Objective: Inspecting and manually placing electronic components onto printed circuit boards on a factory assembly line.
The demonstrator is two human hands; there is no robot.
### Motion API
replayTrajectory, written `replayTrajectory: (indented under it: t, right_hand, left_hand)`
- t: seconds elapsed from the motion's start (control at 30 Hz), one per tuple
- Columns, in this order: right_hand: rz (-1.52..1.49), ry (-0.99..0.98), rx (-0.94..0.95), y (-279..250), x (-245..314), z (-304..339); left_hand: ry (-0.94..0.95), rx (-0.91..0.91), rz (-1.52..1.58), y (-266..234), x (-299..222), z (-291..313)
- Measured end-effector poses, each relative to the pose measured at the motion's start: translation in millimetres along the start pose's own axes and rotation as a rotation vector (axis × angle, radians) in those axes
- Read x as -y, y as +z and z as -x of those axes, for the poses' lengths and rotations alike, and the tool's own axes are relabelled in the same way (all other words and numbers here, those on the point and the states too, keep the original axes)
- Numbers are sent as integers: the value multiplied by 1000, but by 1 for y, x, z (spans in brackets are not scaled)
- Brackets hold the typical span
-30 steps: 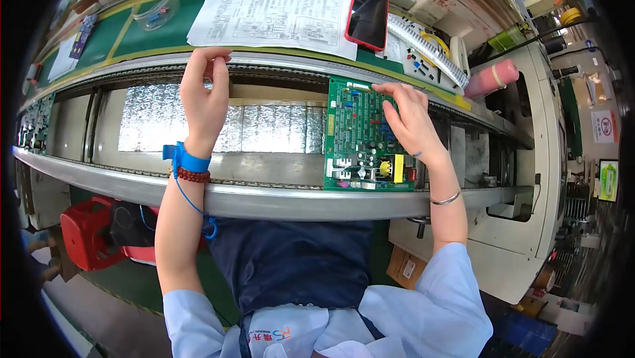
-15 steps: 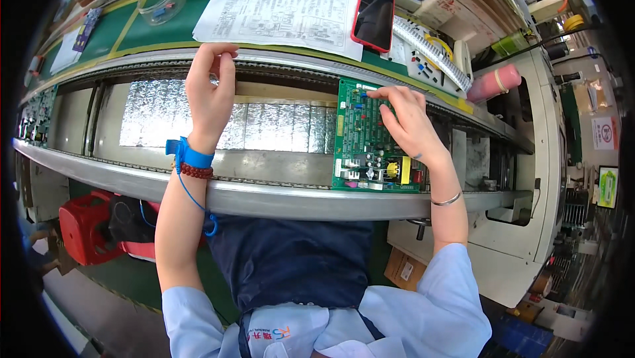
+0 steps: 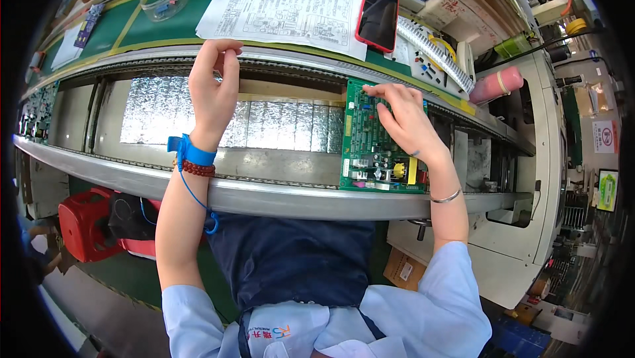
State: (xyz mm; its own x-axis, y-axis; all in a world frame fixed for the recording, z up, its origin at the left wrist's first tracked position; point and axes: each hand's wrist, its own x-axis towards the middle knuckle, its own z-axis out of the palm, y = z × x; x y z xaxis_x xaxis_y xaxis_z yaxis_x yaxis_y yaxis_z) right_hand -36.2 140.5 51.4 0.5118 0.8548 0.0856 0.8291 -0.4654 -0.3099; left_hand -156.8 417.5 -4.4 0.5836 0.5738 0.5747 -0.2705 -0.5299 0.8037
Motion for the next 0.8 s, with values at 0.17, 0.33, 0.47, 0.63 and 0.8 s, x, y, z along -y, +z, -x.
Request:
replayTrajectory:
  t: [0.17, 0.33, 0.47, 0.63, 0.8]
  right_hand:
    - [-35, 1, -18, -5, 2, 1]
    - [40, -186, -77, -3, 28, 8]
    - [86, -261, 135, 13, 61, 17]
    - [239, -282, 127, 37, 72, 31]
    - [318, -246, 67, 43, 69, 39]
  left_hand:
    - [4, -2, 5, 1, 0, -1]
    - [6, 0, -20, 0, -1, -1]
    - [-6, 13, 5, 2, -2, -2]
    - [-23, 5, 3, 2, -2, 0]
    - [-1, -20, 3, 4, 0, 5]
